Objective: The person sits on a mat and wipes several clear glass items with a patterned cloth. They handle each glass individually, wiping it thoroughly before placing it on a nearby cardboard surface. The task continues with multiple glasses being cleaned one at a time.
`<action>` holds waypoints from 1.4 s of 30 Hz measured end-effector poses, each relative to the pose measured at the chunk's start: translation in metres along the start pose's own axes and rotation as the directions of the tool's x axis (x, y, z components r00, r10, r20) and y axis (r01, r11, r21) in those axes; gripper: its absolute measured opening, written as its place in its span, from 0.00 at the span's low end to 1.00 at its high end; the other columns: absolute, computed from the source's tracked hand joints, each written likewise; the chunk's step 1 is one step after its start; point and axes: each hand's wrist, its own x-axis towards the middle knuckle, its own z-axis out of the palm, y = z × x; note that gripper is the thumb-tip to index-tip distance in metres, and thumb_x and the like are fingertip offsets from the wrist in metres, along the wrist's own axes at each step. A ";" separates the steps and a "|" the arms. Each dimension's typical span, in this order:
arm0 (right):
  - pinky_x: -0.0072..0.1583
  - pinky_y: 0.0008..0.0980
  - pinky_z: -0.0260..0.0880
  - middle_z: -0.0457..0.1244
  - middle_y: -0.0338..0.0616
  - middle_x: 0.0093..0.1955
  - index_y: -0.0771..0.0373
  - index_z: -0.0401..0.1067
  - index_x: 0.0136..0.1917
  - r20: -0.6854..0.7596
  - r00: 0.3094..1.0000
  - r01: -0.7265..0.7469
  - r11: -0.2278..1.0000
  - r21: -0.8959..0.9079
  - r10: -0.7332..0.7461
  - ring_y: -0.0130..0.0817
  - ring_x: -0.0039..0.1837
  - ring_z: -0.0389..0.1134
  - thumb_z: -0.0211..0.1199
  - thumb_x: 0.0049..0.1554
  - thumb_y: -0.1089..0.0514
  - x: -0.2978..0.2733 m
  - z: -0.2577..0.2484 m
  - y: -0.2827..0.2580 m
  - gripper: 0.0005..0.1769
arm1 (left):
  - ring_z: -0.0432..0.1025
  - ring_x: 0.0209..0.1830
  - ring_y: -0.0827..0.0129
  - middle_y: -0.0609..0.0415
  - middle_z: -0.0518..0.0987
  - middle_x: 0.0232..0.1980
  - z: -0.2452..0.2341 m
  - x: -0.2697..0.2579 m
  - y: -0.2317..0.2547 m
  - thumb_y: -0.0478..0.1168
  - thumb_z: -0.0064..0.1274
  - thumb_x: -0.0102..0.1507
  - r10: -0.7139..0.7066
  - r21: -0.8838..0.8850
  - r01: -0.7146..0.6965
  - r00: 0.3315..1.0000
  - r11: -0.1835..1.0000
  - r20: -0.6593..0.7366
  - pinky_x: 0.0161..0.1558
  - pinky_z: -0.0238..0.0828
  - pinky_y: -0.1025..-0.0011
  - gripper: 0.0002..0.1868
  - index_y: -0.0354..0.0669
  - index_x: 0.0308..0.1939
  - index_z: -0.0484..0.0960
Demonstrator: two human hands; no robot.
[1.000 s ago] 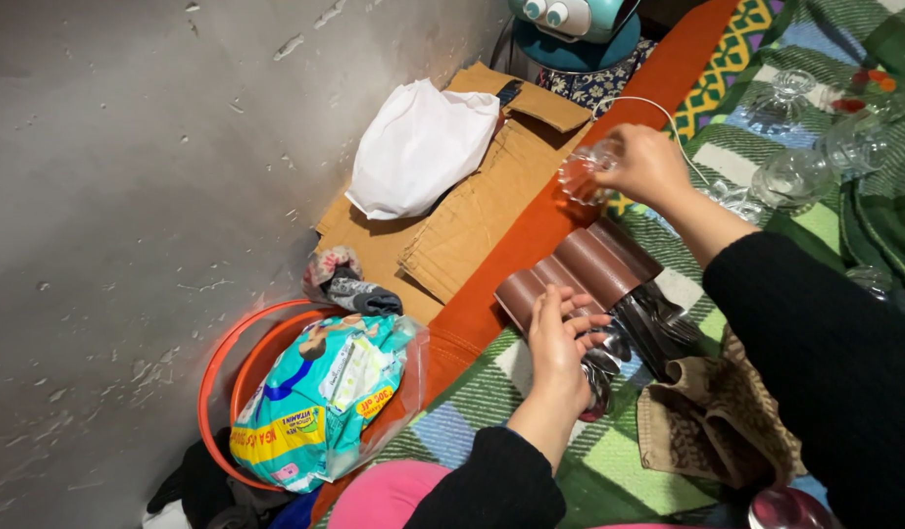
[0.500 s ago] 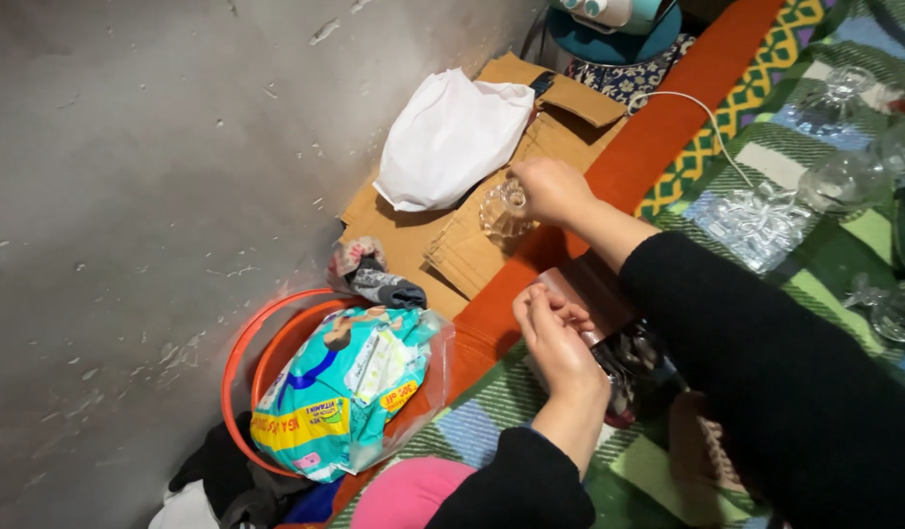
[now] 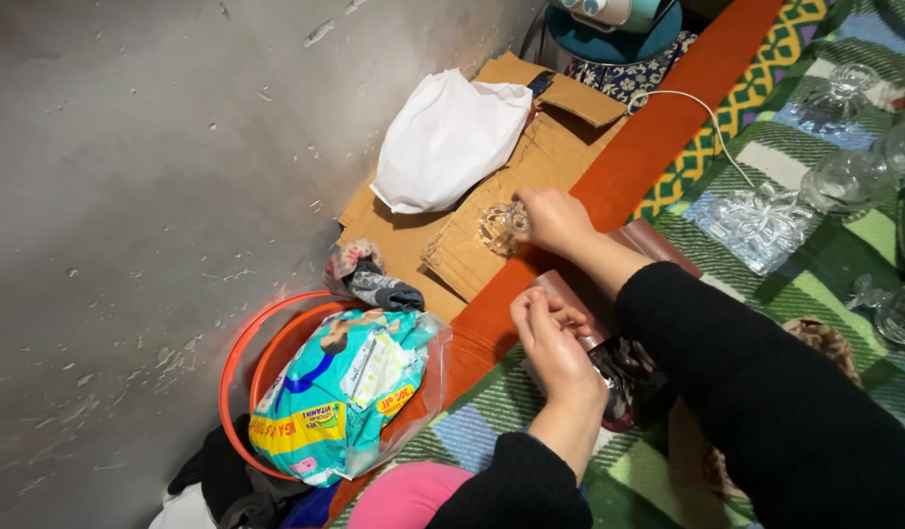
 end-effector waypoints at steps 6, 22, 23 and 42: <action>0.65 0.51 0.71 0.67 0.49 0.62 0.55 0.67 0.69 0.001 1.000 -0.008 0.999 0.034 0.008 0.50 0.67 0.68 0.78 0.47 0.45 -0.011 -0.008 0.002 0.40 | 0.69 0.26 0.73 0.54 0.69 0.39 0.000 -0.002 0.007 0.48 0.40 0.72 0.043 0.042 -0.044 0.999 0.998 0.026 0.22 0.64 0.81 0.11 0.48 0.50 0.70; 0.57 0.43 0.73 0.69 0.48 0.55 0.58 0.74 0.63 -0.524 0.833 -0.005 0.949 0.315 0.178 0.46 0.56 0.73 0.75 0.50 0.58 -0.117 -0.057 0.147 0.27 | 0.72 0.53 0.63 0.47 0.67 0.65 0.006 -0.027 0.025 0.49 0.38 0.72 -0.149 0.254 -0.005 0.799 0.967 0.583 0.44 0.68 0.75 0.24 0.40 0.67 0.63; 0.58 0.44 0.72 0.69 0.48 0.53 0.58 0.75 0.61 -0.581 0.776 -0.095 0.957 0.274 0.244 0.46 0.56 0.73 0.76 0.49 0.59 -0.125 -0.054 0.178 0.26 | 0.73 0.54 0.61 0.46 0.67 0.66 0.006 -0.027 0.025 0.49 0.38 0.72 -0.160 0.272 -0.010 0.786 0.962 0.597 0.44 0.68 0.75 0.25 0.40 0.68 0.63; 0.68 0.50 0.60 0.56 0.59 0.71 0.65 0.62 0.71 -0.332 0.472 -0.633 0.576 0.517 0.817 0.54 0.70 0.58 0.77 0.54 0.44 -0.165 -0.090 0.333 0.42 | 0.77 0.46 0.63 0.49 0.77 0.58 0.013 -0.034 0.030 0.49 0.39 0.69 -0.361 0.478 0.075 0.758 0.875 0.543 0.40 0.74 0.71 0.19 0.43 0.59 0.72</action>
